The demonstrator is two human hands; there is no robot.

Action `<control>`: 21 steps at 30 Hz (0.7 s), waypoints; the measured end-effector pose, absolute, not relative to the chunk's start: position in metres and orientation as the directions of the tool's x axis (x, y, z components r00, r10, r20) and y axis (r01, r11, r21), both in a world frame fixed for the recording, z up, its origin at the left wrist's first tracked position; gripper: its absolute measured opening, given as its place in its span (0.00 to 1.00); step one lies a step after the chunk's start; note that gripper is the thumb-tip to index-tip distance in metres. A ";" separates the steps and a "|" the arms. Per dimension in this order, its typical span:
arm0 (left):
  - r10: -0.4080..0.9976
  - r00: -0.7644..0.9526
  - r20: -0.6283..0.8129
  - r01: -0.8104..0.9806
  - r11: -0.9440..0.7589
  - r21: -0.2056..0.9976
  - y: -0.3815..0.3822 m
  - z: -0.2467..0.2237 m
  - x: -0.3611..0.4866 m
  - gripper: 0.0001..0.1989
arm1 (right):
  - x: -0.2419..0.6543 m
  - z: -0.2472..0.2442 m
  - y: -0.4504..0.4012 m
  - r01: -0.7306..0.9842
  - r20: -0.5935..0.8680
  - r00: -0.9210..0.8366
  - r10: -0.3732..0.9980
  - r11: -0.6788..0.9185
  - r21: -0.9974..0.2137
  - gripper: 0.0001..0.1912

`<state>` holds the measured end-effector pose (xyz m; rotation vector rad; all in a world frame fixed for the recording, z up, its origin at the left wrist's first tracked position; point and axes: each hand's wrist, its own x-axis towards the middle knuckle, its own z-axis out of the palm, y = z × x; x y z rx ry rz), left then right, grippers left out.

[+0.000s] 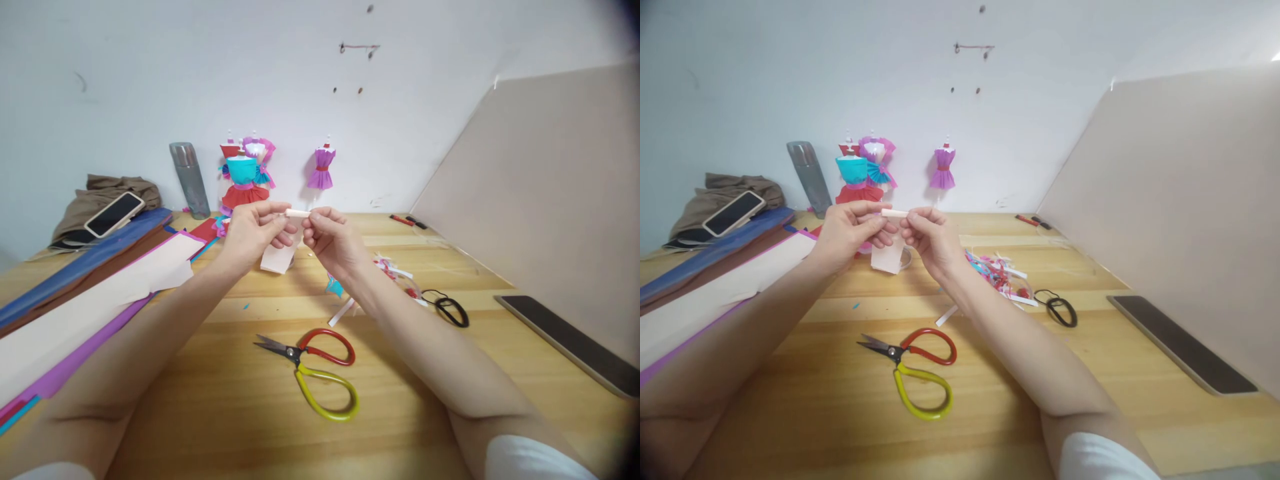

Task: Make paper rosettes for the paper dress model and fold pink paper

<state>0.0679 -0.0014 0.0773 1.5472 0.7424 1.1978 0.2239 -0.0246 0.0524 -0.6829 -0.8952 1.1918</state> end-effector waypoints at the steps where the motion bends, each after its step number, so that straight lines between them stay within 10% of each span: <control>1: 0.890 0.311 0.333 -0.085 -0.323 0.943 -0.001 0.078 0.068 0.11 | 0.224 0.053 -0.025 -0.492 0.198 0.118 0.973 0.231 -0.839 0.13; 16: 0.884 0.415 0.216 0.107 -0.283 0.953 0.004 0.075 0.068 0.07 | 0.223 0.059 -0.027 -0.597 0.044 0.074 0.996 0.080 -0.798 0.14; 21: 0.871 0.304 0.386 0.168 -0.448 0.878 0.015 0.058 0.071 0.04 | 0.219 0.062 -0.033 -0.569 -0.006 0.086 0.996 0.044 -0.821 0.13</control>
